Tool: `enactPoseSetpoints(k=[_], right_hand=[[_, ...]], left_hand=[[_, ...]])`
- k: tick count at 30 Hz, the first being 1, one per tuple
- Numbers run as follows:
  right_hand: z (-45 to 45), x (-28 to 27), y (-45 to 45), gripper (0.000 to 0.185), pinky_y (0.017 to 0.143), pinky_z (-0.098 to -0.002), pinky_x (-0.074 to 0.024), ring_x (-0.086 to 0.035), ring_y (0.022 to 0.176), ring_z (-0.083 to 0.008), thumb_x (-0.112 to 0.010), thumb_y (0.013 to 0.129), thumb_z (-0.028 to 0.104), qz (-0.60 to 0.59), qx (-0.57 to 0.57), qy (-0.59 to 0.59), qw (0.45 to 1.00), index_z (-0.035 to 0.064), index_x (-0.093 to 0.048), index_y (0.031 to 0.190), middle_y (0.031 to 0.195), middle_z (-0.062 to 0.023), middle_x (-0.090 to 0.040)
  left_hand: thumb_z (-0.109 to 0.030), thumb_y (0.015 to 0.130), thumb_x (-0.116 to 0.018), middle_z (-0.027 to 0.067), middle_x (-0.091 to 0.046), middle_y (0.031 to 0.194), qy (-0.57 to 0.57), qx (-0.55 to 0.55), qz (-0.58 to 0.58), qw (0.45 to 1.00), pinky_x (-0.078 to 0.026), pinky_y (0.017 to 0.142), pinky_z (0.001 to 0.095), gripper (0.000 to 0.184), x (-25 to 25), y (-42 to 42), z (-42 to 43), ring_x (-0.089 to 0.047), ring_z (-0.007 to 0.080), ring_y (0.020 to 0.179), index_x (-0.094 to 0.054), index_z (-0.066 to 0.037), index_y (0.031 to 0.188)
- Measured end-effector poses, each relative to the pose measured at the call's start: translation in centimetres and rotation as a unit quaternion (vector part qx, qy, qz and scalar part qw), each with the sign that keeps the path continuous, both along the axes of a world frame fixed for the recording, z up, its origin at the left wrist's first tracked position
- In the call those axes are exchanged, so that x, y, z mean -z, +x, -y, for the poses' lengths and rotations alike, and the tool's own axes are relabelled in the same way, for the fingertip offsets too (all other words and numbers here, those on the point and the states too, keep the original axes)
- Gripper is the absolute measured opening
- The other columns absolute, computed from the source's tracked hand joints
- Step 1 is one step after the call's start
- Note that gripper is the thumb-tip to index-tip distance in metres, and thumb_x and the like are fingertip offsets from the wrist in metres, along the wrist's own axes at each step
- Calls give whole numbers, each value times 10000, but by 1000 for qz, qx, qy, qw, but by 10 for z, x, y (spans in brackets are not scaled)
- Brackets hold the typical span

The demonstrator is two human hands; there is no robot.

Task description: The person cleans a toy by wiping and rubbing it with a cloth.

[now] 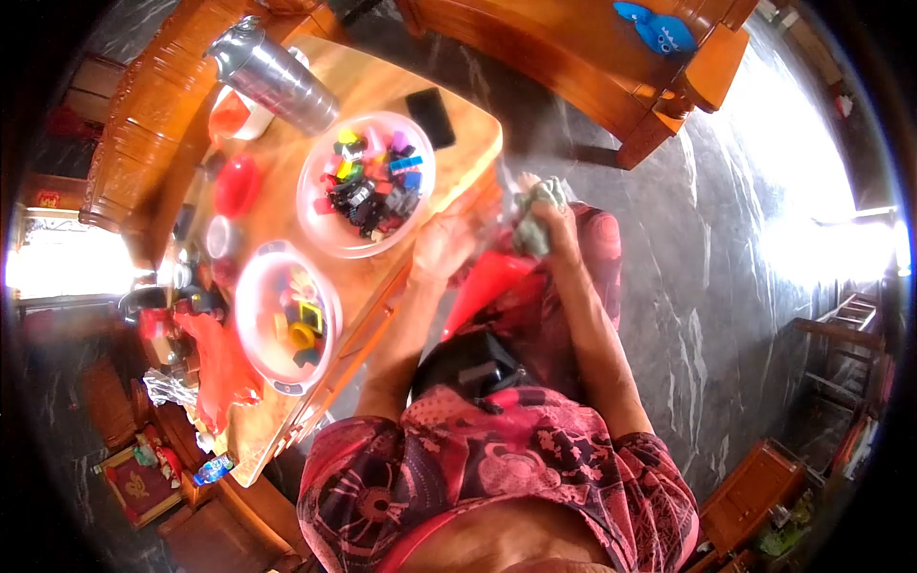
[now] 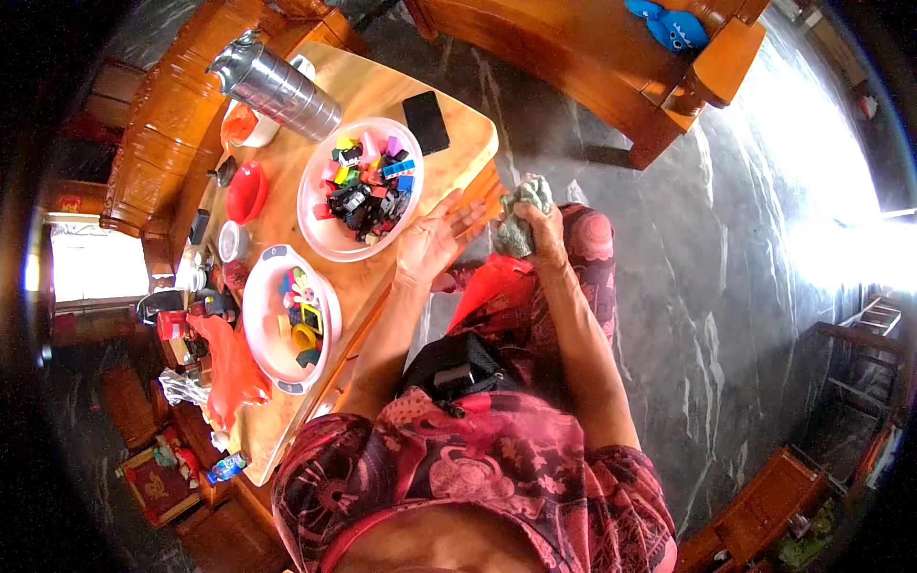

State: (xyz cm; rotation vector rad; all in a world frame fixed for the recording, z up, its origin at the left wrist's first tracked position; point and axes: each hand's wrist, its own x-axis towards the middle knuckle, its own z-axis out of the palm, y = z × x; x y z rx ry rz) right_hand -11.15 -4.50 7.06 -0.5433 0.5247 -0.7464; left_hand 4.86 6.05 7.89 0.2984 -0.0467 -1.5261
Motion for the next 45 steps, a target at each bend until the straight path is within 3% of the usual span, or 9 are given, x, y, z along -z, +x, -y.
enactPoseSetpoints(k=[6, 9, 11, 14, 21, 24, 29, 39, 45], right_hand=[[4, 24, 2, 451, 663, -250, -475, -565, 738, -137, -575, 675, 9, -113, 28, -57, 992, 39, -501, 1119, 877, -25, -567], [4, 24, 2, 501, 681, -244, -461, -555, 752, -128, -591, 667, 15, -118, 24, -53, 991, 41, -490, 1157, 890, -9, -562], [6, 32, 1, 517, 688, -251, -462, -554, 757, -131, -595, 664, 17, -115, 19, -53, 992, 39, -485, 1169, 893, -8, -561], [6, 34, 1, 506, 672, -246, -461, -552, 744, -127, -598, 663, 19, -117, 14, -33, 993, 39, -491, 1157, 878, -5, -558], [3, 24, 1, 397, 593, -243, -458, -540, 665, -125, -595, 672, 17, -124, 11, -31, 992, 31, -525, 1063, 813, -13, -549], [2, 15, -1, 371, 576, -243, -459, -539, 644, -124, -592, 680, 19, -135, 7, -35, 990, 32, -533, 1046, 793, -15, -551], [2, 19, 0, 376, 563, -242, -460, -539, 629, -121, -588, 683, 16, -155, 7, -38, 987, 30, -535, 1055, 786, -17, -553], [2, 19, 0, 431, 581, -241, -456, -537, 650, -116, -595, 689, 34, -142, 4, -40, 989, 29, -499, 1110, 808, -21, -548], [2, 16, 0, 419, 598, -240, -455, -536, 674, -118, -590, 692, 36, -150, 7, -66, 986, 25, -499, 1101, 824, -18, -543]], left_hand=[[-163, 828, -517, 265, -340, 1326, -54, -14, -12, 998, -283, 1019, 515, 500, 7, 7, 0, -374, 356, 1219, -383, -77, 1302], [-139, 828, -518, 268, -355, 1318, -41, -35, 21, 998, -290, 1010, 524, 363, 13, 11, 1, -383, 357, 1212, -495, -70, 1184], [-131, 824, -518, 264, -383, 1300, -35, -38, -17, 999, -303, 999, 527, 169, 24, 14, 1, -389, 356, 1208, -589, -50, 954], [-117, 809, -523, 248, -413, 1281, -20, -49, 28, 998, -307, 996, 527, 105, 17, 10, -1, -400, 355, 1196, -592, -46, 775], [-102, 771, -546, 207, -421, 1291, -40, -33, -5, 999, -296, 997, 541, 84, 8, 10, 1, -382, 350, 1205, -592, -32, 776], [-92, 746, -555, 197, -492, 1226, -15, -42, -4, 999, -273, 1006, 550, 72, 7, 9, 1, -365, 345, 1220, -591, -31, 735], [-78, 649, -602, 130, -599, 751, -19, -62, -46, 997, -202, 1036, 565, 58, 41, 20, -3, -385, 330, 1205, -575, -27, 643], [-76, 623, -626, 86, -553, 664, -31, -90, -24, 995, -163, 1034, 611, 79, 14, 12, -4, -482, 298, 1069, -564, -28, 632], [-72, 654, -547, 78, -538, 614, -14, -81, -84, 993, -171, 1019, 626, 65, 28, 17, -5, -572, 272, 845, -535, -39, 600]])
